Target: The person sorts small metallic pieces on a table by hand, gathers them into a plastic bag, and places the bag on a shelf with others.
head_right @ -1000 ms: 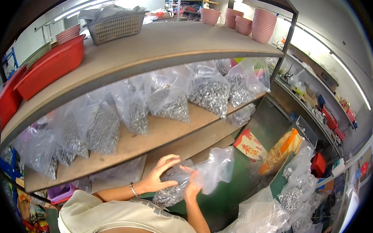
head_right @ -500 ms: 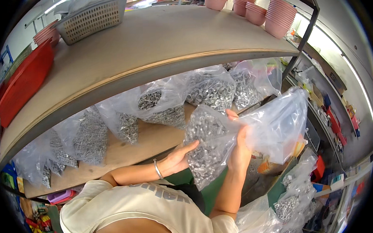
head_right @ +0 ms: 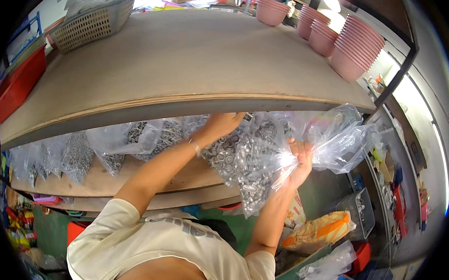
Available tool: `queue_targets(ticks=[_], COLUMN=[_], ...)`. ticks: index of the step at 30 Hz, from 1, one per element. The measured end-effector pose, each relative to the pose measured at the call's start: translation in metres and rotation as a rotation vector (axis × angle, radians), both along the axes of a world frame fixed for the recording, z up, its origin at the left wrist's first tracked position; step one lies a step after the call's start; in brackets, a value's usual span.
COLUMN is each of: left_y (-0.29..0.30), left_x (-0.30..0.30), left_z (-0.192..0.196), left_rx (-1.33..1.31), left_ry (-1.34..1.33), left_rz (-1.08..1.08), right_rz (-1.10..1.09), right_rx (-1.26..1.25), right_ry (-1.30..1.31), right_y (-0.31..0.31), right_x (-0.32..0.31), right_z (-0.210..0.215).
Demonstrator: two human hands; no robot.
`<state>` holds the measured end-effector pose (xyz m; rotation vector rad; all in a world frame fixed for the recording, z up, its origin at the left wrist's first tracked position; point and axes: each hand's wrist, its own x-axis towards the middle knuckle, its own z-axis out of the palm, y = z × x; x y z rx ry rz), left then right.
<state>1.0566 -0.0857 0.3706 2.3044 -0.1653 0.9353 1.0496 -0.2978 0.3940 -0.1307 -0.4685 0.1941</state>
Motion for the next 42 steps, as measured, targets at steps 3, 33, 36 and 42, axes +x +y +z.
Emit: queue_targets(ticks=[3,33,36,42], left_y=[0.03,0.002,0.003,0.004], left_x=[0.042,-0.049,-0.049,-0.046], left_z=[-0.025,-0.107,-0.11,-0.117], left_rx=[0.187,0.319,0.276,0.188], left_ry=[-0.221,-0.07,-0.095,-0.142], left_rz=[0.191,0.621,0.62,0.607], right_rz=[0.026,0.162,0.148,0.108], right_rx=[-0.012,-0.636,-0.722,-0.842], right_ry=[-0.014,-0.075,-0.096,-0.15], right_y=[0.009,0.203,0.214,0.234], right_x=[0.029,0.21,0.222,0.234], right_z=[-0.005,-0.016,-0.022,-0.027])
